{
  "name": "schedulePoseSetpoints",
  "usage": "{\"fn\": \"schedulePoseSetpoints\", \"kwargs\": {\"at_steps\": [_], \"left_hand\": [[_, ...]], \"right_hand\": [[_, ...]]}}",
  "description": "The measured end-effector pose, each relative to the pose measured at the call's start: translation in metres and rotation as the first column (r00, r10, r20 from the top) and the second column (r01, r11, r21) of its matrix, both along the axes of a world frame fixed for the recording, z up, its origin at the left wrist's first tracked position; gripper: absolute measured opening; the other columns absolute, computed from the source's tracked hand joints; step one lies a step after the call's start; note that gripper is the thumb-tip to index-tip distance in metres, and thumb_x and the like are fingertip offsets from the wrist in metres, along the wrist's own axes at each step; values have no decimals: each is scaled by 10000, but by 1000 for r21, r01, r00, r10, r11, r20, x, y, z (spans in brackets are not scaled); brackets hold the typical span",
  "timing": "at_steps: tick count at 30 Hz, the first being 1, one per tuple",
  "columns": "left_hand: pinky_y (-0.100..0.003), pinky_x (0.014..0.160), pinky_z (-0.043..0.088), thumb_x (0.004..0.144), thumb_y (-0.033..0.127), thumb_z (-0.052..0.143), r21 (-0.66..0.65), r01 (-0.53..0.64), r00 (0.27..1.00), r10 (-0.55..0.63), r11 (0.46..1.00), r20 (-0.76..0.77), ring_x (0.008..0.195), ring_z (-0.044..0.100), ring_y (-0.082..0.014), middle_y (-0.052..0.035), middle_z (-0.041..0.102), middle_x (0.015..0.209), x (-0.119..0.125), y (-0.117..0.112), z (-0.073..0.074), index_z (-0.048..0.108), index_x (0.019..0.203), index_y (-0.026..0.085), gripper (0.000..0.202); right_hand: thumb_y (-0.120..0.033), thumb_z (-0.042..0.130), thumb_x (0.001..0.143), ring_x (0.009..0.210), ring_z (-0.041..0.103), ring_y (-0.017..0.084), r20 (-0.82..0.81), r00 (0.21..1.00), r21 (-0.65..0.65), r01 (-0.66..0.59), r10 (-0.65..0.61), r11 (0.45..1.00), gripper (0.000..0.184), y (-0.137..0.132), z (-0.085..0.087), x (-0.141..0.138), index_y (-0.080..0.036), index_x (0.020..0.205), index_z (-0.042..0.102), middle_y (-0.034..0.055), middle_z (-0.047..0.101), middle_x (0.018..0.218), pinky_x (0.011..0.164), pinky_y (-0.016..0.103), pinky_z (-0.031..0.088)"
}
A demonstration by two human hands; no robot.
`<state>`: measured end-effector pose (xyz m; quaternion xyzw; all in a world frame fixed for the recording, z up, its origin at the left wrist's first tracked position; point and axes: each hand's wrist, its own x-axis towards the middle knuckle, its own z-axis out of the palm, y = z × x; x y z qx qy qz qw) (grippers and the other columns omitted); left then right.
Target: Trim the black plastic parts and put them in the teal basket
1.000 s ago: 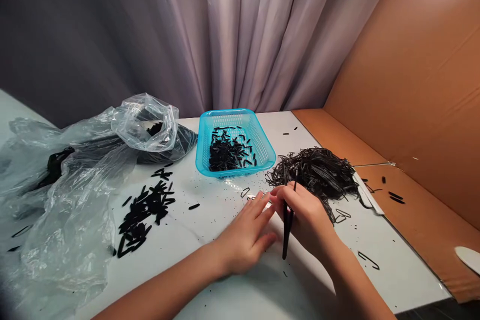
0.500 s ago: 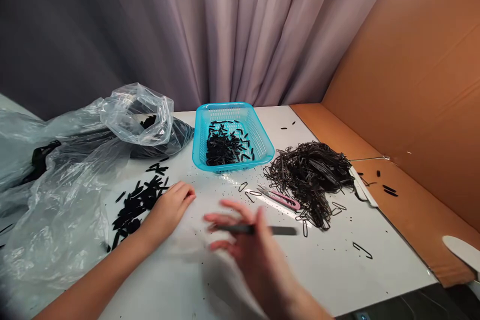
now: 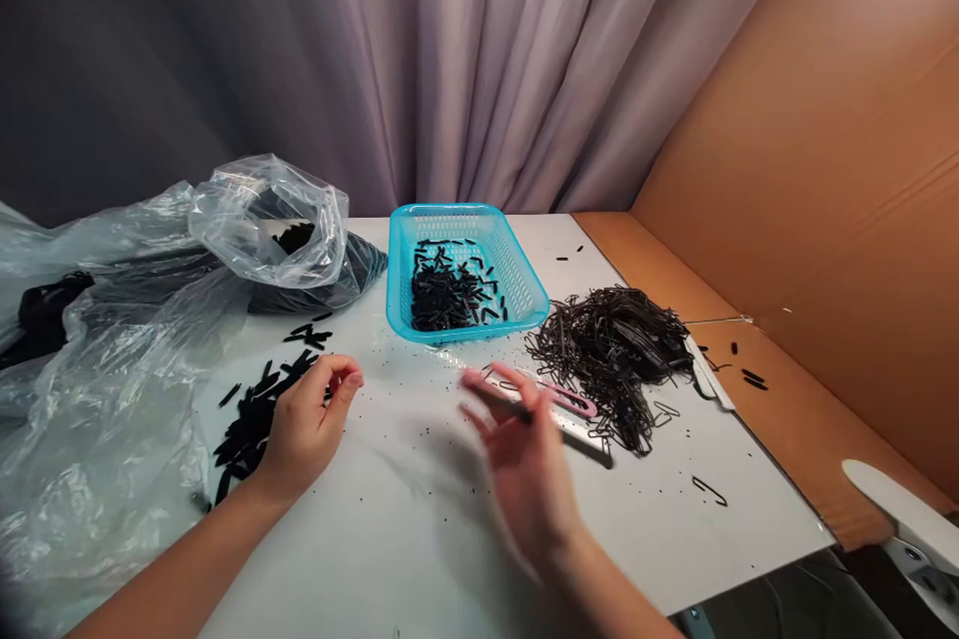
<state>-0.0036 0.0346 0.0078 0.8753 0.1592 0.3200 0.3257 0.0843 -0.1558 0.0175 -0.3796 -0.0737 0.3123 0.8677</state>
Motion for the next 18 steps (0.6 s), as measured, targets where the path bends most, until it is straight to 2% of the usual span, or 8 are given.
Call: {"fn": "schedulePoseSetpoints", "kwargs": {"at_steps": [2, 4, 6, 8, 10, 11, 13, 18], "left_hand": [[-252, 639, 408, 874, 208, 435, -17, -6, 999, 7, 1000, 33, 665, 523, -145, 8, 534, 712, -1, 0, -1, 468, 802, 199, 79], [-253, 639, 418, 880, 212, 425, -42, -25, 998, 28, 999, 64, 667, 530, -144, 5, 534, 717, -2, 1, -2, 458, 826, 199, 64], [-253, 628, 428, 887, 219, 412, -69, -43, 995, 48, 997, 86, 667, 535, -146, 2, 527, 715, -2, 3, -3, 449, 840, 200, 62], [-255, 613, 431, 889, 229, 408, -90, -52, 994, 60, 995, 96, 660, 534, -149, 0, 522, 711, -3, 5, -4, 444, 844, 202, 63], [-258, 606, 432, 887, 237, 412, -103, -52, 993, 62, 993, 100, 651, 532, -152, 1, 520, 703, -2, 5, -4, 445, 836, 204, 69], [-260, 606, 433, 886, 239, 414, -108, -50, 993, 61, 993, 101, 649, 532, -153, 1, 520, 701, -2, 5, -4, 445, 833, 204, 71], [-263, 612, 434, 884, 242, 415, -115, -47, 993, 59, 992, 105, 651, 533, -154, 1, 521, 700, -2, 5, -4, 446, 834, 204, 70], [-256, 609, 428, 881, 231, 418, -117, -56, 992, 69, 992, 110, 642, 528, -148, 6, 517, 691, -2, 4, -5, 450, 838, 203, 60]], "right_hand": [[-620, 316, 850, 990, 584, 239, -205, 879, 55, -428, 430, 902, 526, 12, -6, -36, -212, 1067, 566, 123, 634, 1051, 881, 442, 395], [-629, 365, 828, 986, 586, 253, -350, 735, 66, -600, 581, 798, 578, 21, -16, -53, -134, 1020, 595, 164, 582, 1133, 835, 421, 425], [-598, 361, 848, 966, 597, 250, -334, 802, 11, -522, 496, 853, 549, 23, -22, -37, -140, 1066, 571, 156, 564, 1161, 848, 429, 417], [-536, 354, 880, 1004, 577, 215, -177, 965, -81, -212, 195, 974, 467, 17, -20, 3, -151, 1013, 583, 122, 599, 1100, 920, 401, 383], [-510, 368, 884, 1069, 533, 173, 21, 973, -109, 229, -228, 967, 377, 8, -13, 41, -211, 954, 586, 55, 617, 1055, 973, 369, 349], [-523, 363, 880, 1104, 507, 173, 81, 950, -100, 310, -303, 945, 375, 5, -10, 51, -230, 973, 579, 43, 608, 1066, 982, 373, 344], [-567, 355, 862, 1116, 494, 204, 53, 971, -93, 238, -234, 967, 403, 4, -5, 47, -249, 987, 569, 44, 563, 1148, 946, 410, 377], [-523, 455, 845, 1032, 539, 241, -217, 964, -131, -183, 152, 974, 393, 25, -5, -35, -184, 1010, 562, 108, 513, 1213, 892, 411, 398]]}}
